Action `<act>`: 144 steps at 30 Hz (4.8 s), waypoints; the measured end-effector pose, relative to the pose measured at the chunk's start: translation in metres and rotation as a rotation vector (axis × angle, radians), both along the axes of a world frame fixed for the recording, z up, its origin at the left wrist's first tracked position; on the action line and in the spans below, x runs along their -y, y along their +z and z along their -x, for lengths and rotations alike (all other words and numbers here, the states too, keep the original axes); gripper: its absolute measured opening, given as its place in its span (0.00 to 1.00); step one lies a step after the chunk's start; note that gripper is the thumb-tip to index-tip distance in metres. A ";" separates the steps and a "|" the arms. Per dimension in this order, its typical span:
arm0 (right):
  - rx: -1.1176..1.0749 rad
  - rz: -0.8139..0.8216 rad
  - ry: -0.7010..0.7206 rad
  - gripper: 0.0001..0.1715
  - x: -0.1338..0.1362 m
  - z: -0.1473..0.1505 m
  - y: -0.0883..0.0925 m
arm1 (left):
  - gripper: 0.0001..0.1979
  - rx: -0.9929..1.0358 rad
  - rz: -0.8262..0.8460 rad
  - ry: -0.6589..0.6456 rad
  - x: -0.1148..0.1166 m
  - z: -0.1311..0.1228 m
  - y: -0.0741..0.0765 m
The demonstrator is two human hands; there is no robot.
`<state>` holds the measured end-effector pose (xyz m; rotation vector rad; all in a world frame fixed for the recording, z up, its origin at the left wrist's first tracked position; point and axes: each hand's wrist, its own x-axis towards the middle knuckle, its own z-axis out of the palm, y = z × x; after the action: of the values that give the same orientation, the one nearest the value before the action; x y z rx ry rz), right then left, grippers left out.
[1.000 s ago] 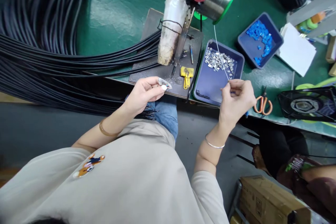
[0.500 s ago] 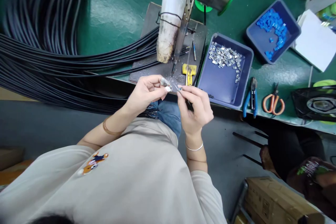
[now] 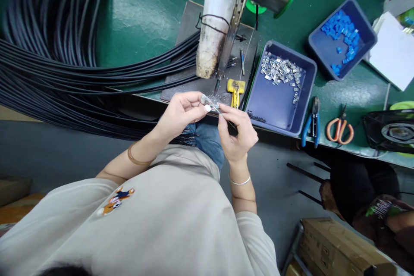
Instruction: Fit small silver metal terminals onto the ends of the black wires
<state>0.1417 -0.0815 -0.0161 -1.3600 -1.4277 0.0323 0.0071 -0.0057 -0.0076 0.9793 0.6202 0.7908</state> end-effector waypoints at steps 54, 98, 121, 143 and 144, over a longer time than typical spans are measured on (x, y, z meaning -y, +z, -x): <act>0.123 -0.009 -0.009 0.07 -0.008 -0.004 0.000 | 0.11 -0.075 -0.149 0.071 -0.006 -0.003 0.004; 0.225 -0.098 -0.014 0.09 -0.022 -0.002 0.002 | 0.06 -0.036 -0.144 0.098 -0.014 -0.006 0.005; 0.262 -0.074 -0.014 0.07 -0.021 -0.005 0.000 | 0.05 -0.145 -0.179 0.104 -0.012 -0.004 0.005; 0.281 -0.090 -0.036 0.08 -0.022 -0.005 -0.002 | 0.08 -0.061 -0.114 0.042 -0.017 -0.005 0.007; 0.274 -0.090 -0.037 0.08 -0.022 -0.005 -0.002 | 0.08 -0.061 -0.120 0.046 -0.018 -0.005 0.007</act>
<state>0.1465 -0.0592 -0.0181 -1.3534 -1.6102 -0.2484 0.0124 0.0119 -0.0005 1.1055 0.6563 0.8492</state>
